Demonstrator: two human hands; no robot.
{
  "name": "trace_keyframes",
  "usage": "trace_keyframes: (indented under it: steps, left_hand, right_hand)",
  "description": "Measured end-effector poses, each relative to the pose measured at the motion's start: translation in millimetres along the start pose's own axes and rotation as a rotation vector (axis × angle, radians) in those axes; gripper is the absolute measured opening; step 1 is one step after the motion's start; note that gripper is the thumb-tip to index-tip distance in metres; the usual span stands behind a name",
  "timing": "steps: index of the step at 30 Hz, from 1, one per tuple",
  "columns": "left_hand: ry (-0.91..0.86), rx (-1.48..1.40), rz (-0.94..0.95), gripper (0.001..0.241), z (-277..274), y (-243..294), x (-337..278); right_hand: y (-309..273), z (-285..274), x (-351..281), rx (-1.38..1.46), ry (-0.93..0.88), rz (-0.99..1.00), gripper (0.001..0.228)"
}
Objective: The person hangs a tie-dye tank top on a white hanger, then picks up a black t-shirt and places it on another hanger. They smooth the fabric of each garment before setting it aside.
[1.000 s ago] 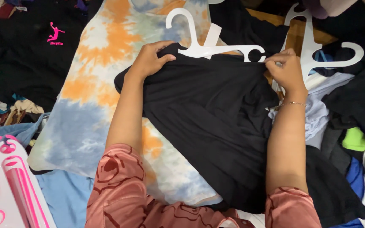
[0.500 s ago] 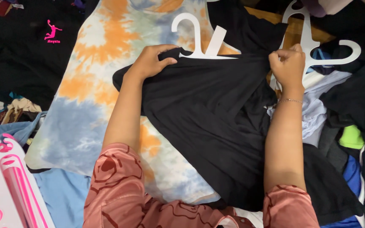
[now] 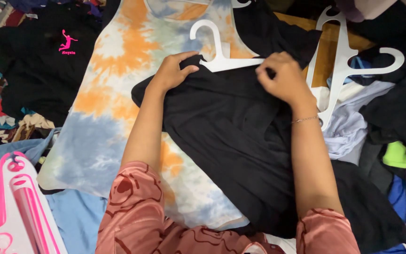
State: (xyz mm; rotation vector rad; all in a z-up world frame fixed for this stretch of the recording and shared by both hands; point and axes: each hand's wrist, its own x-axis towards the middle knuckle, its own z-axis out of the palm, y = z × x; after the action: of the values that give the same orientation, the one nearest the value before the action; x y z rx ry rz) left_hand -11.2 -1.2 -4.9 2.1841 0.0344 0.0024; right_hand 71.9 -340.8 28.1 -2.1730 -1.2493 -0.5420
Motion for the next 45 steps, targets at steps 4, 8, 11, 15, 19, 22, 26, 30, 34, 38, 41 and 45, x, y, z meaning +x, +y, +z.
trace_keyframes:
  steps: [4, 8, 11, 15, 19, 22, 26, 30, 34, 38, 41, 45]
  left_hand:
    - [0.111, -0.012, 0.155, 0.043, 4, -13, 5]
    - [0.118, -0.060, 0.158, 0.036, -2, 19, -8]
    - [0.105, -0.114, 0.153, 0.029, 6, 8, 2]
    - [0.143, -0.045, 0.133, 0.024, 3, 0, 6]
    - [0.204, 0.079, 0.116, 0.023, -5, -2, 7]
    - [0.196, 0.177, 0.127, 0.033, -15, 5, 2]
    - [0.221, 0.285, 0.167, 0.035, -14, -20, 8]
    - [0.198, 0.286, 0.009, 0.034, -4, -42, 13]
    - [0.232, 0.218, -0.074, 0.028, -4, -57, 19]
    - [0.205, 0.200, -0.147, 0.028, -4, -56, 19]
    - [0.199, 0.199, -0.177, 0.028, -5, -53, 19]
    - [0.196, 0.205, -0.195, 0.027, -5, -56, 21]
  right_hand:
    - [-25, 10, 7, -0.042, 0.000, 0.062, 0.012]
    - [-33, 29, 5, -0.280, -0.005, 0.015, 0.040]
    - [2, 60, -13, -0.390, 0.026, -0.060, 0.035]
    - [2, 49, -14, -0.400, -0.027, -0.008, 0.038]
    - [22, 40, -18, -0.336, -0.023, 0.184, 0.034]
    - [31, 33, -17, -0.232, -0.003, 0.320, 0.035]
    - [40, 32, -21, -0.258, 0.047, 0.353, 0.041]
    - [42, 20, -18, -0.117, -0.031, 0.253, 0.057]
    - [59, -23, -23, -0.109, -0.102, 0.314, 0.061]
    - [55, -64, -35, -0.033, -0.228, 0.539, 0.070]
    - [38, -57, -25, -0.095, -0.383, 0.634, 0.095]
    - [37, -33, -21, -0.085, -0.482, 0.602, 0.103]
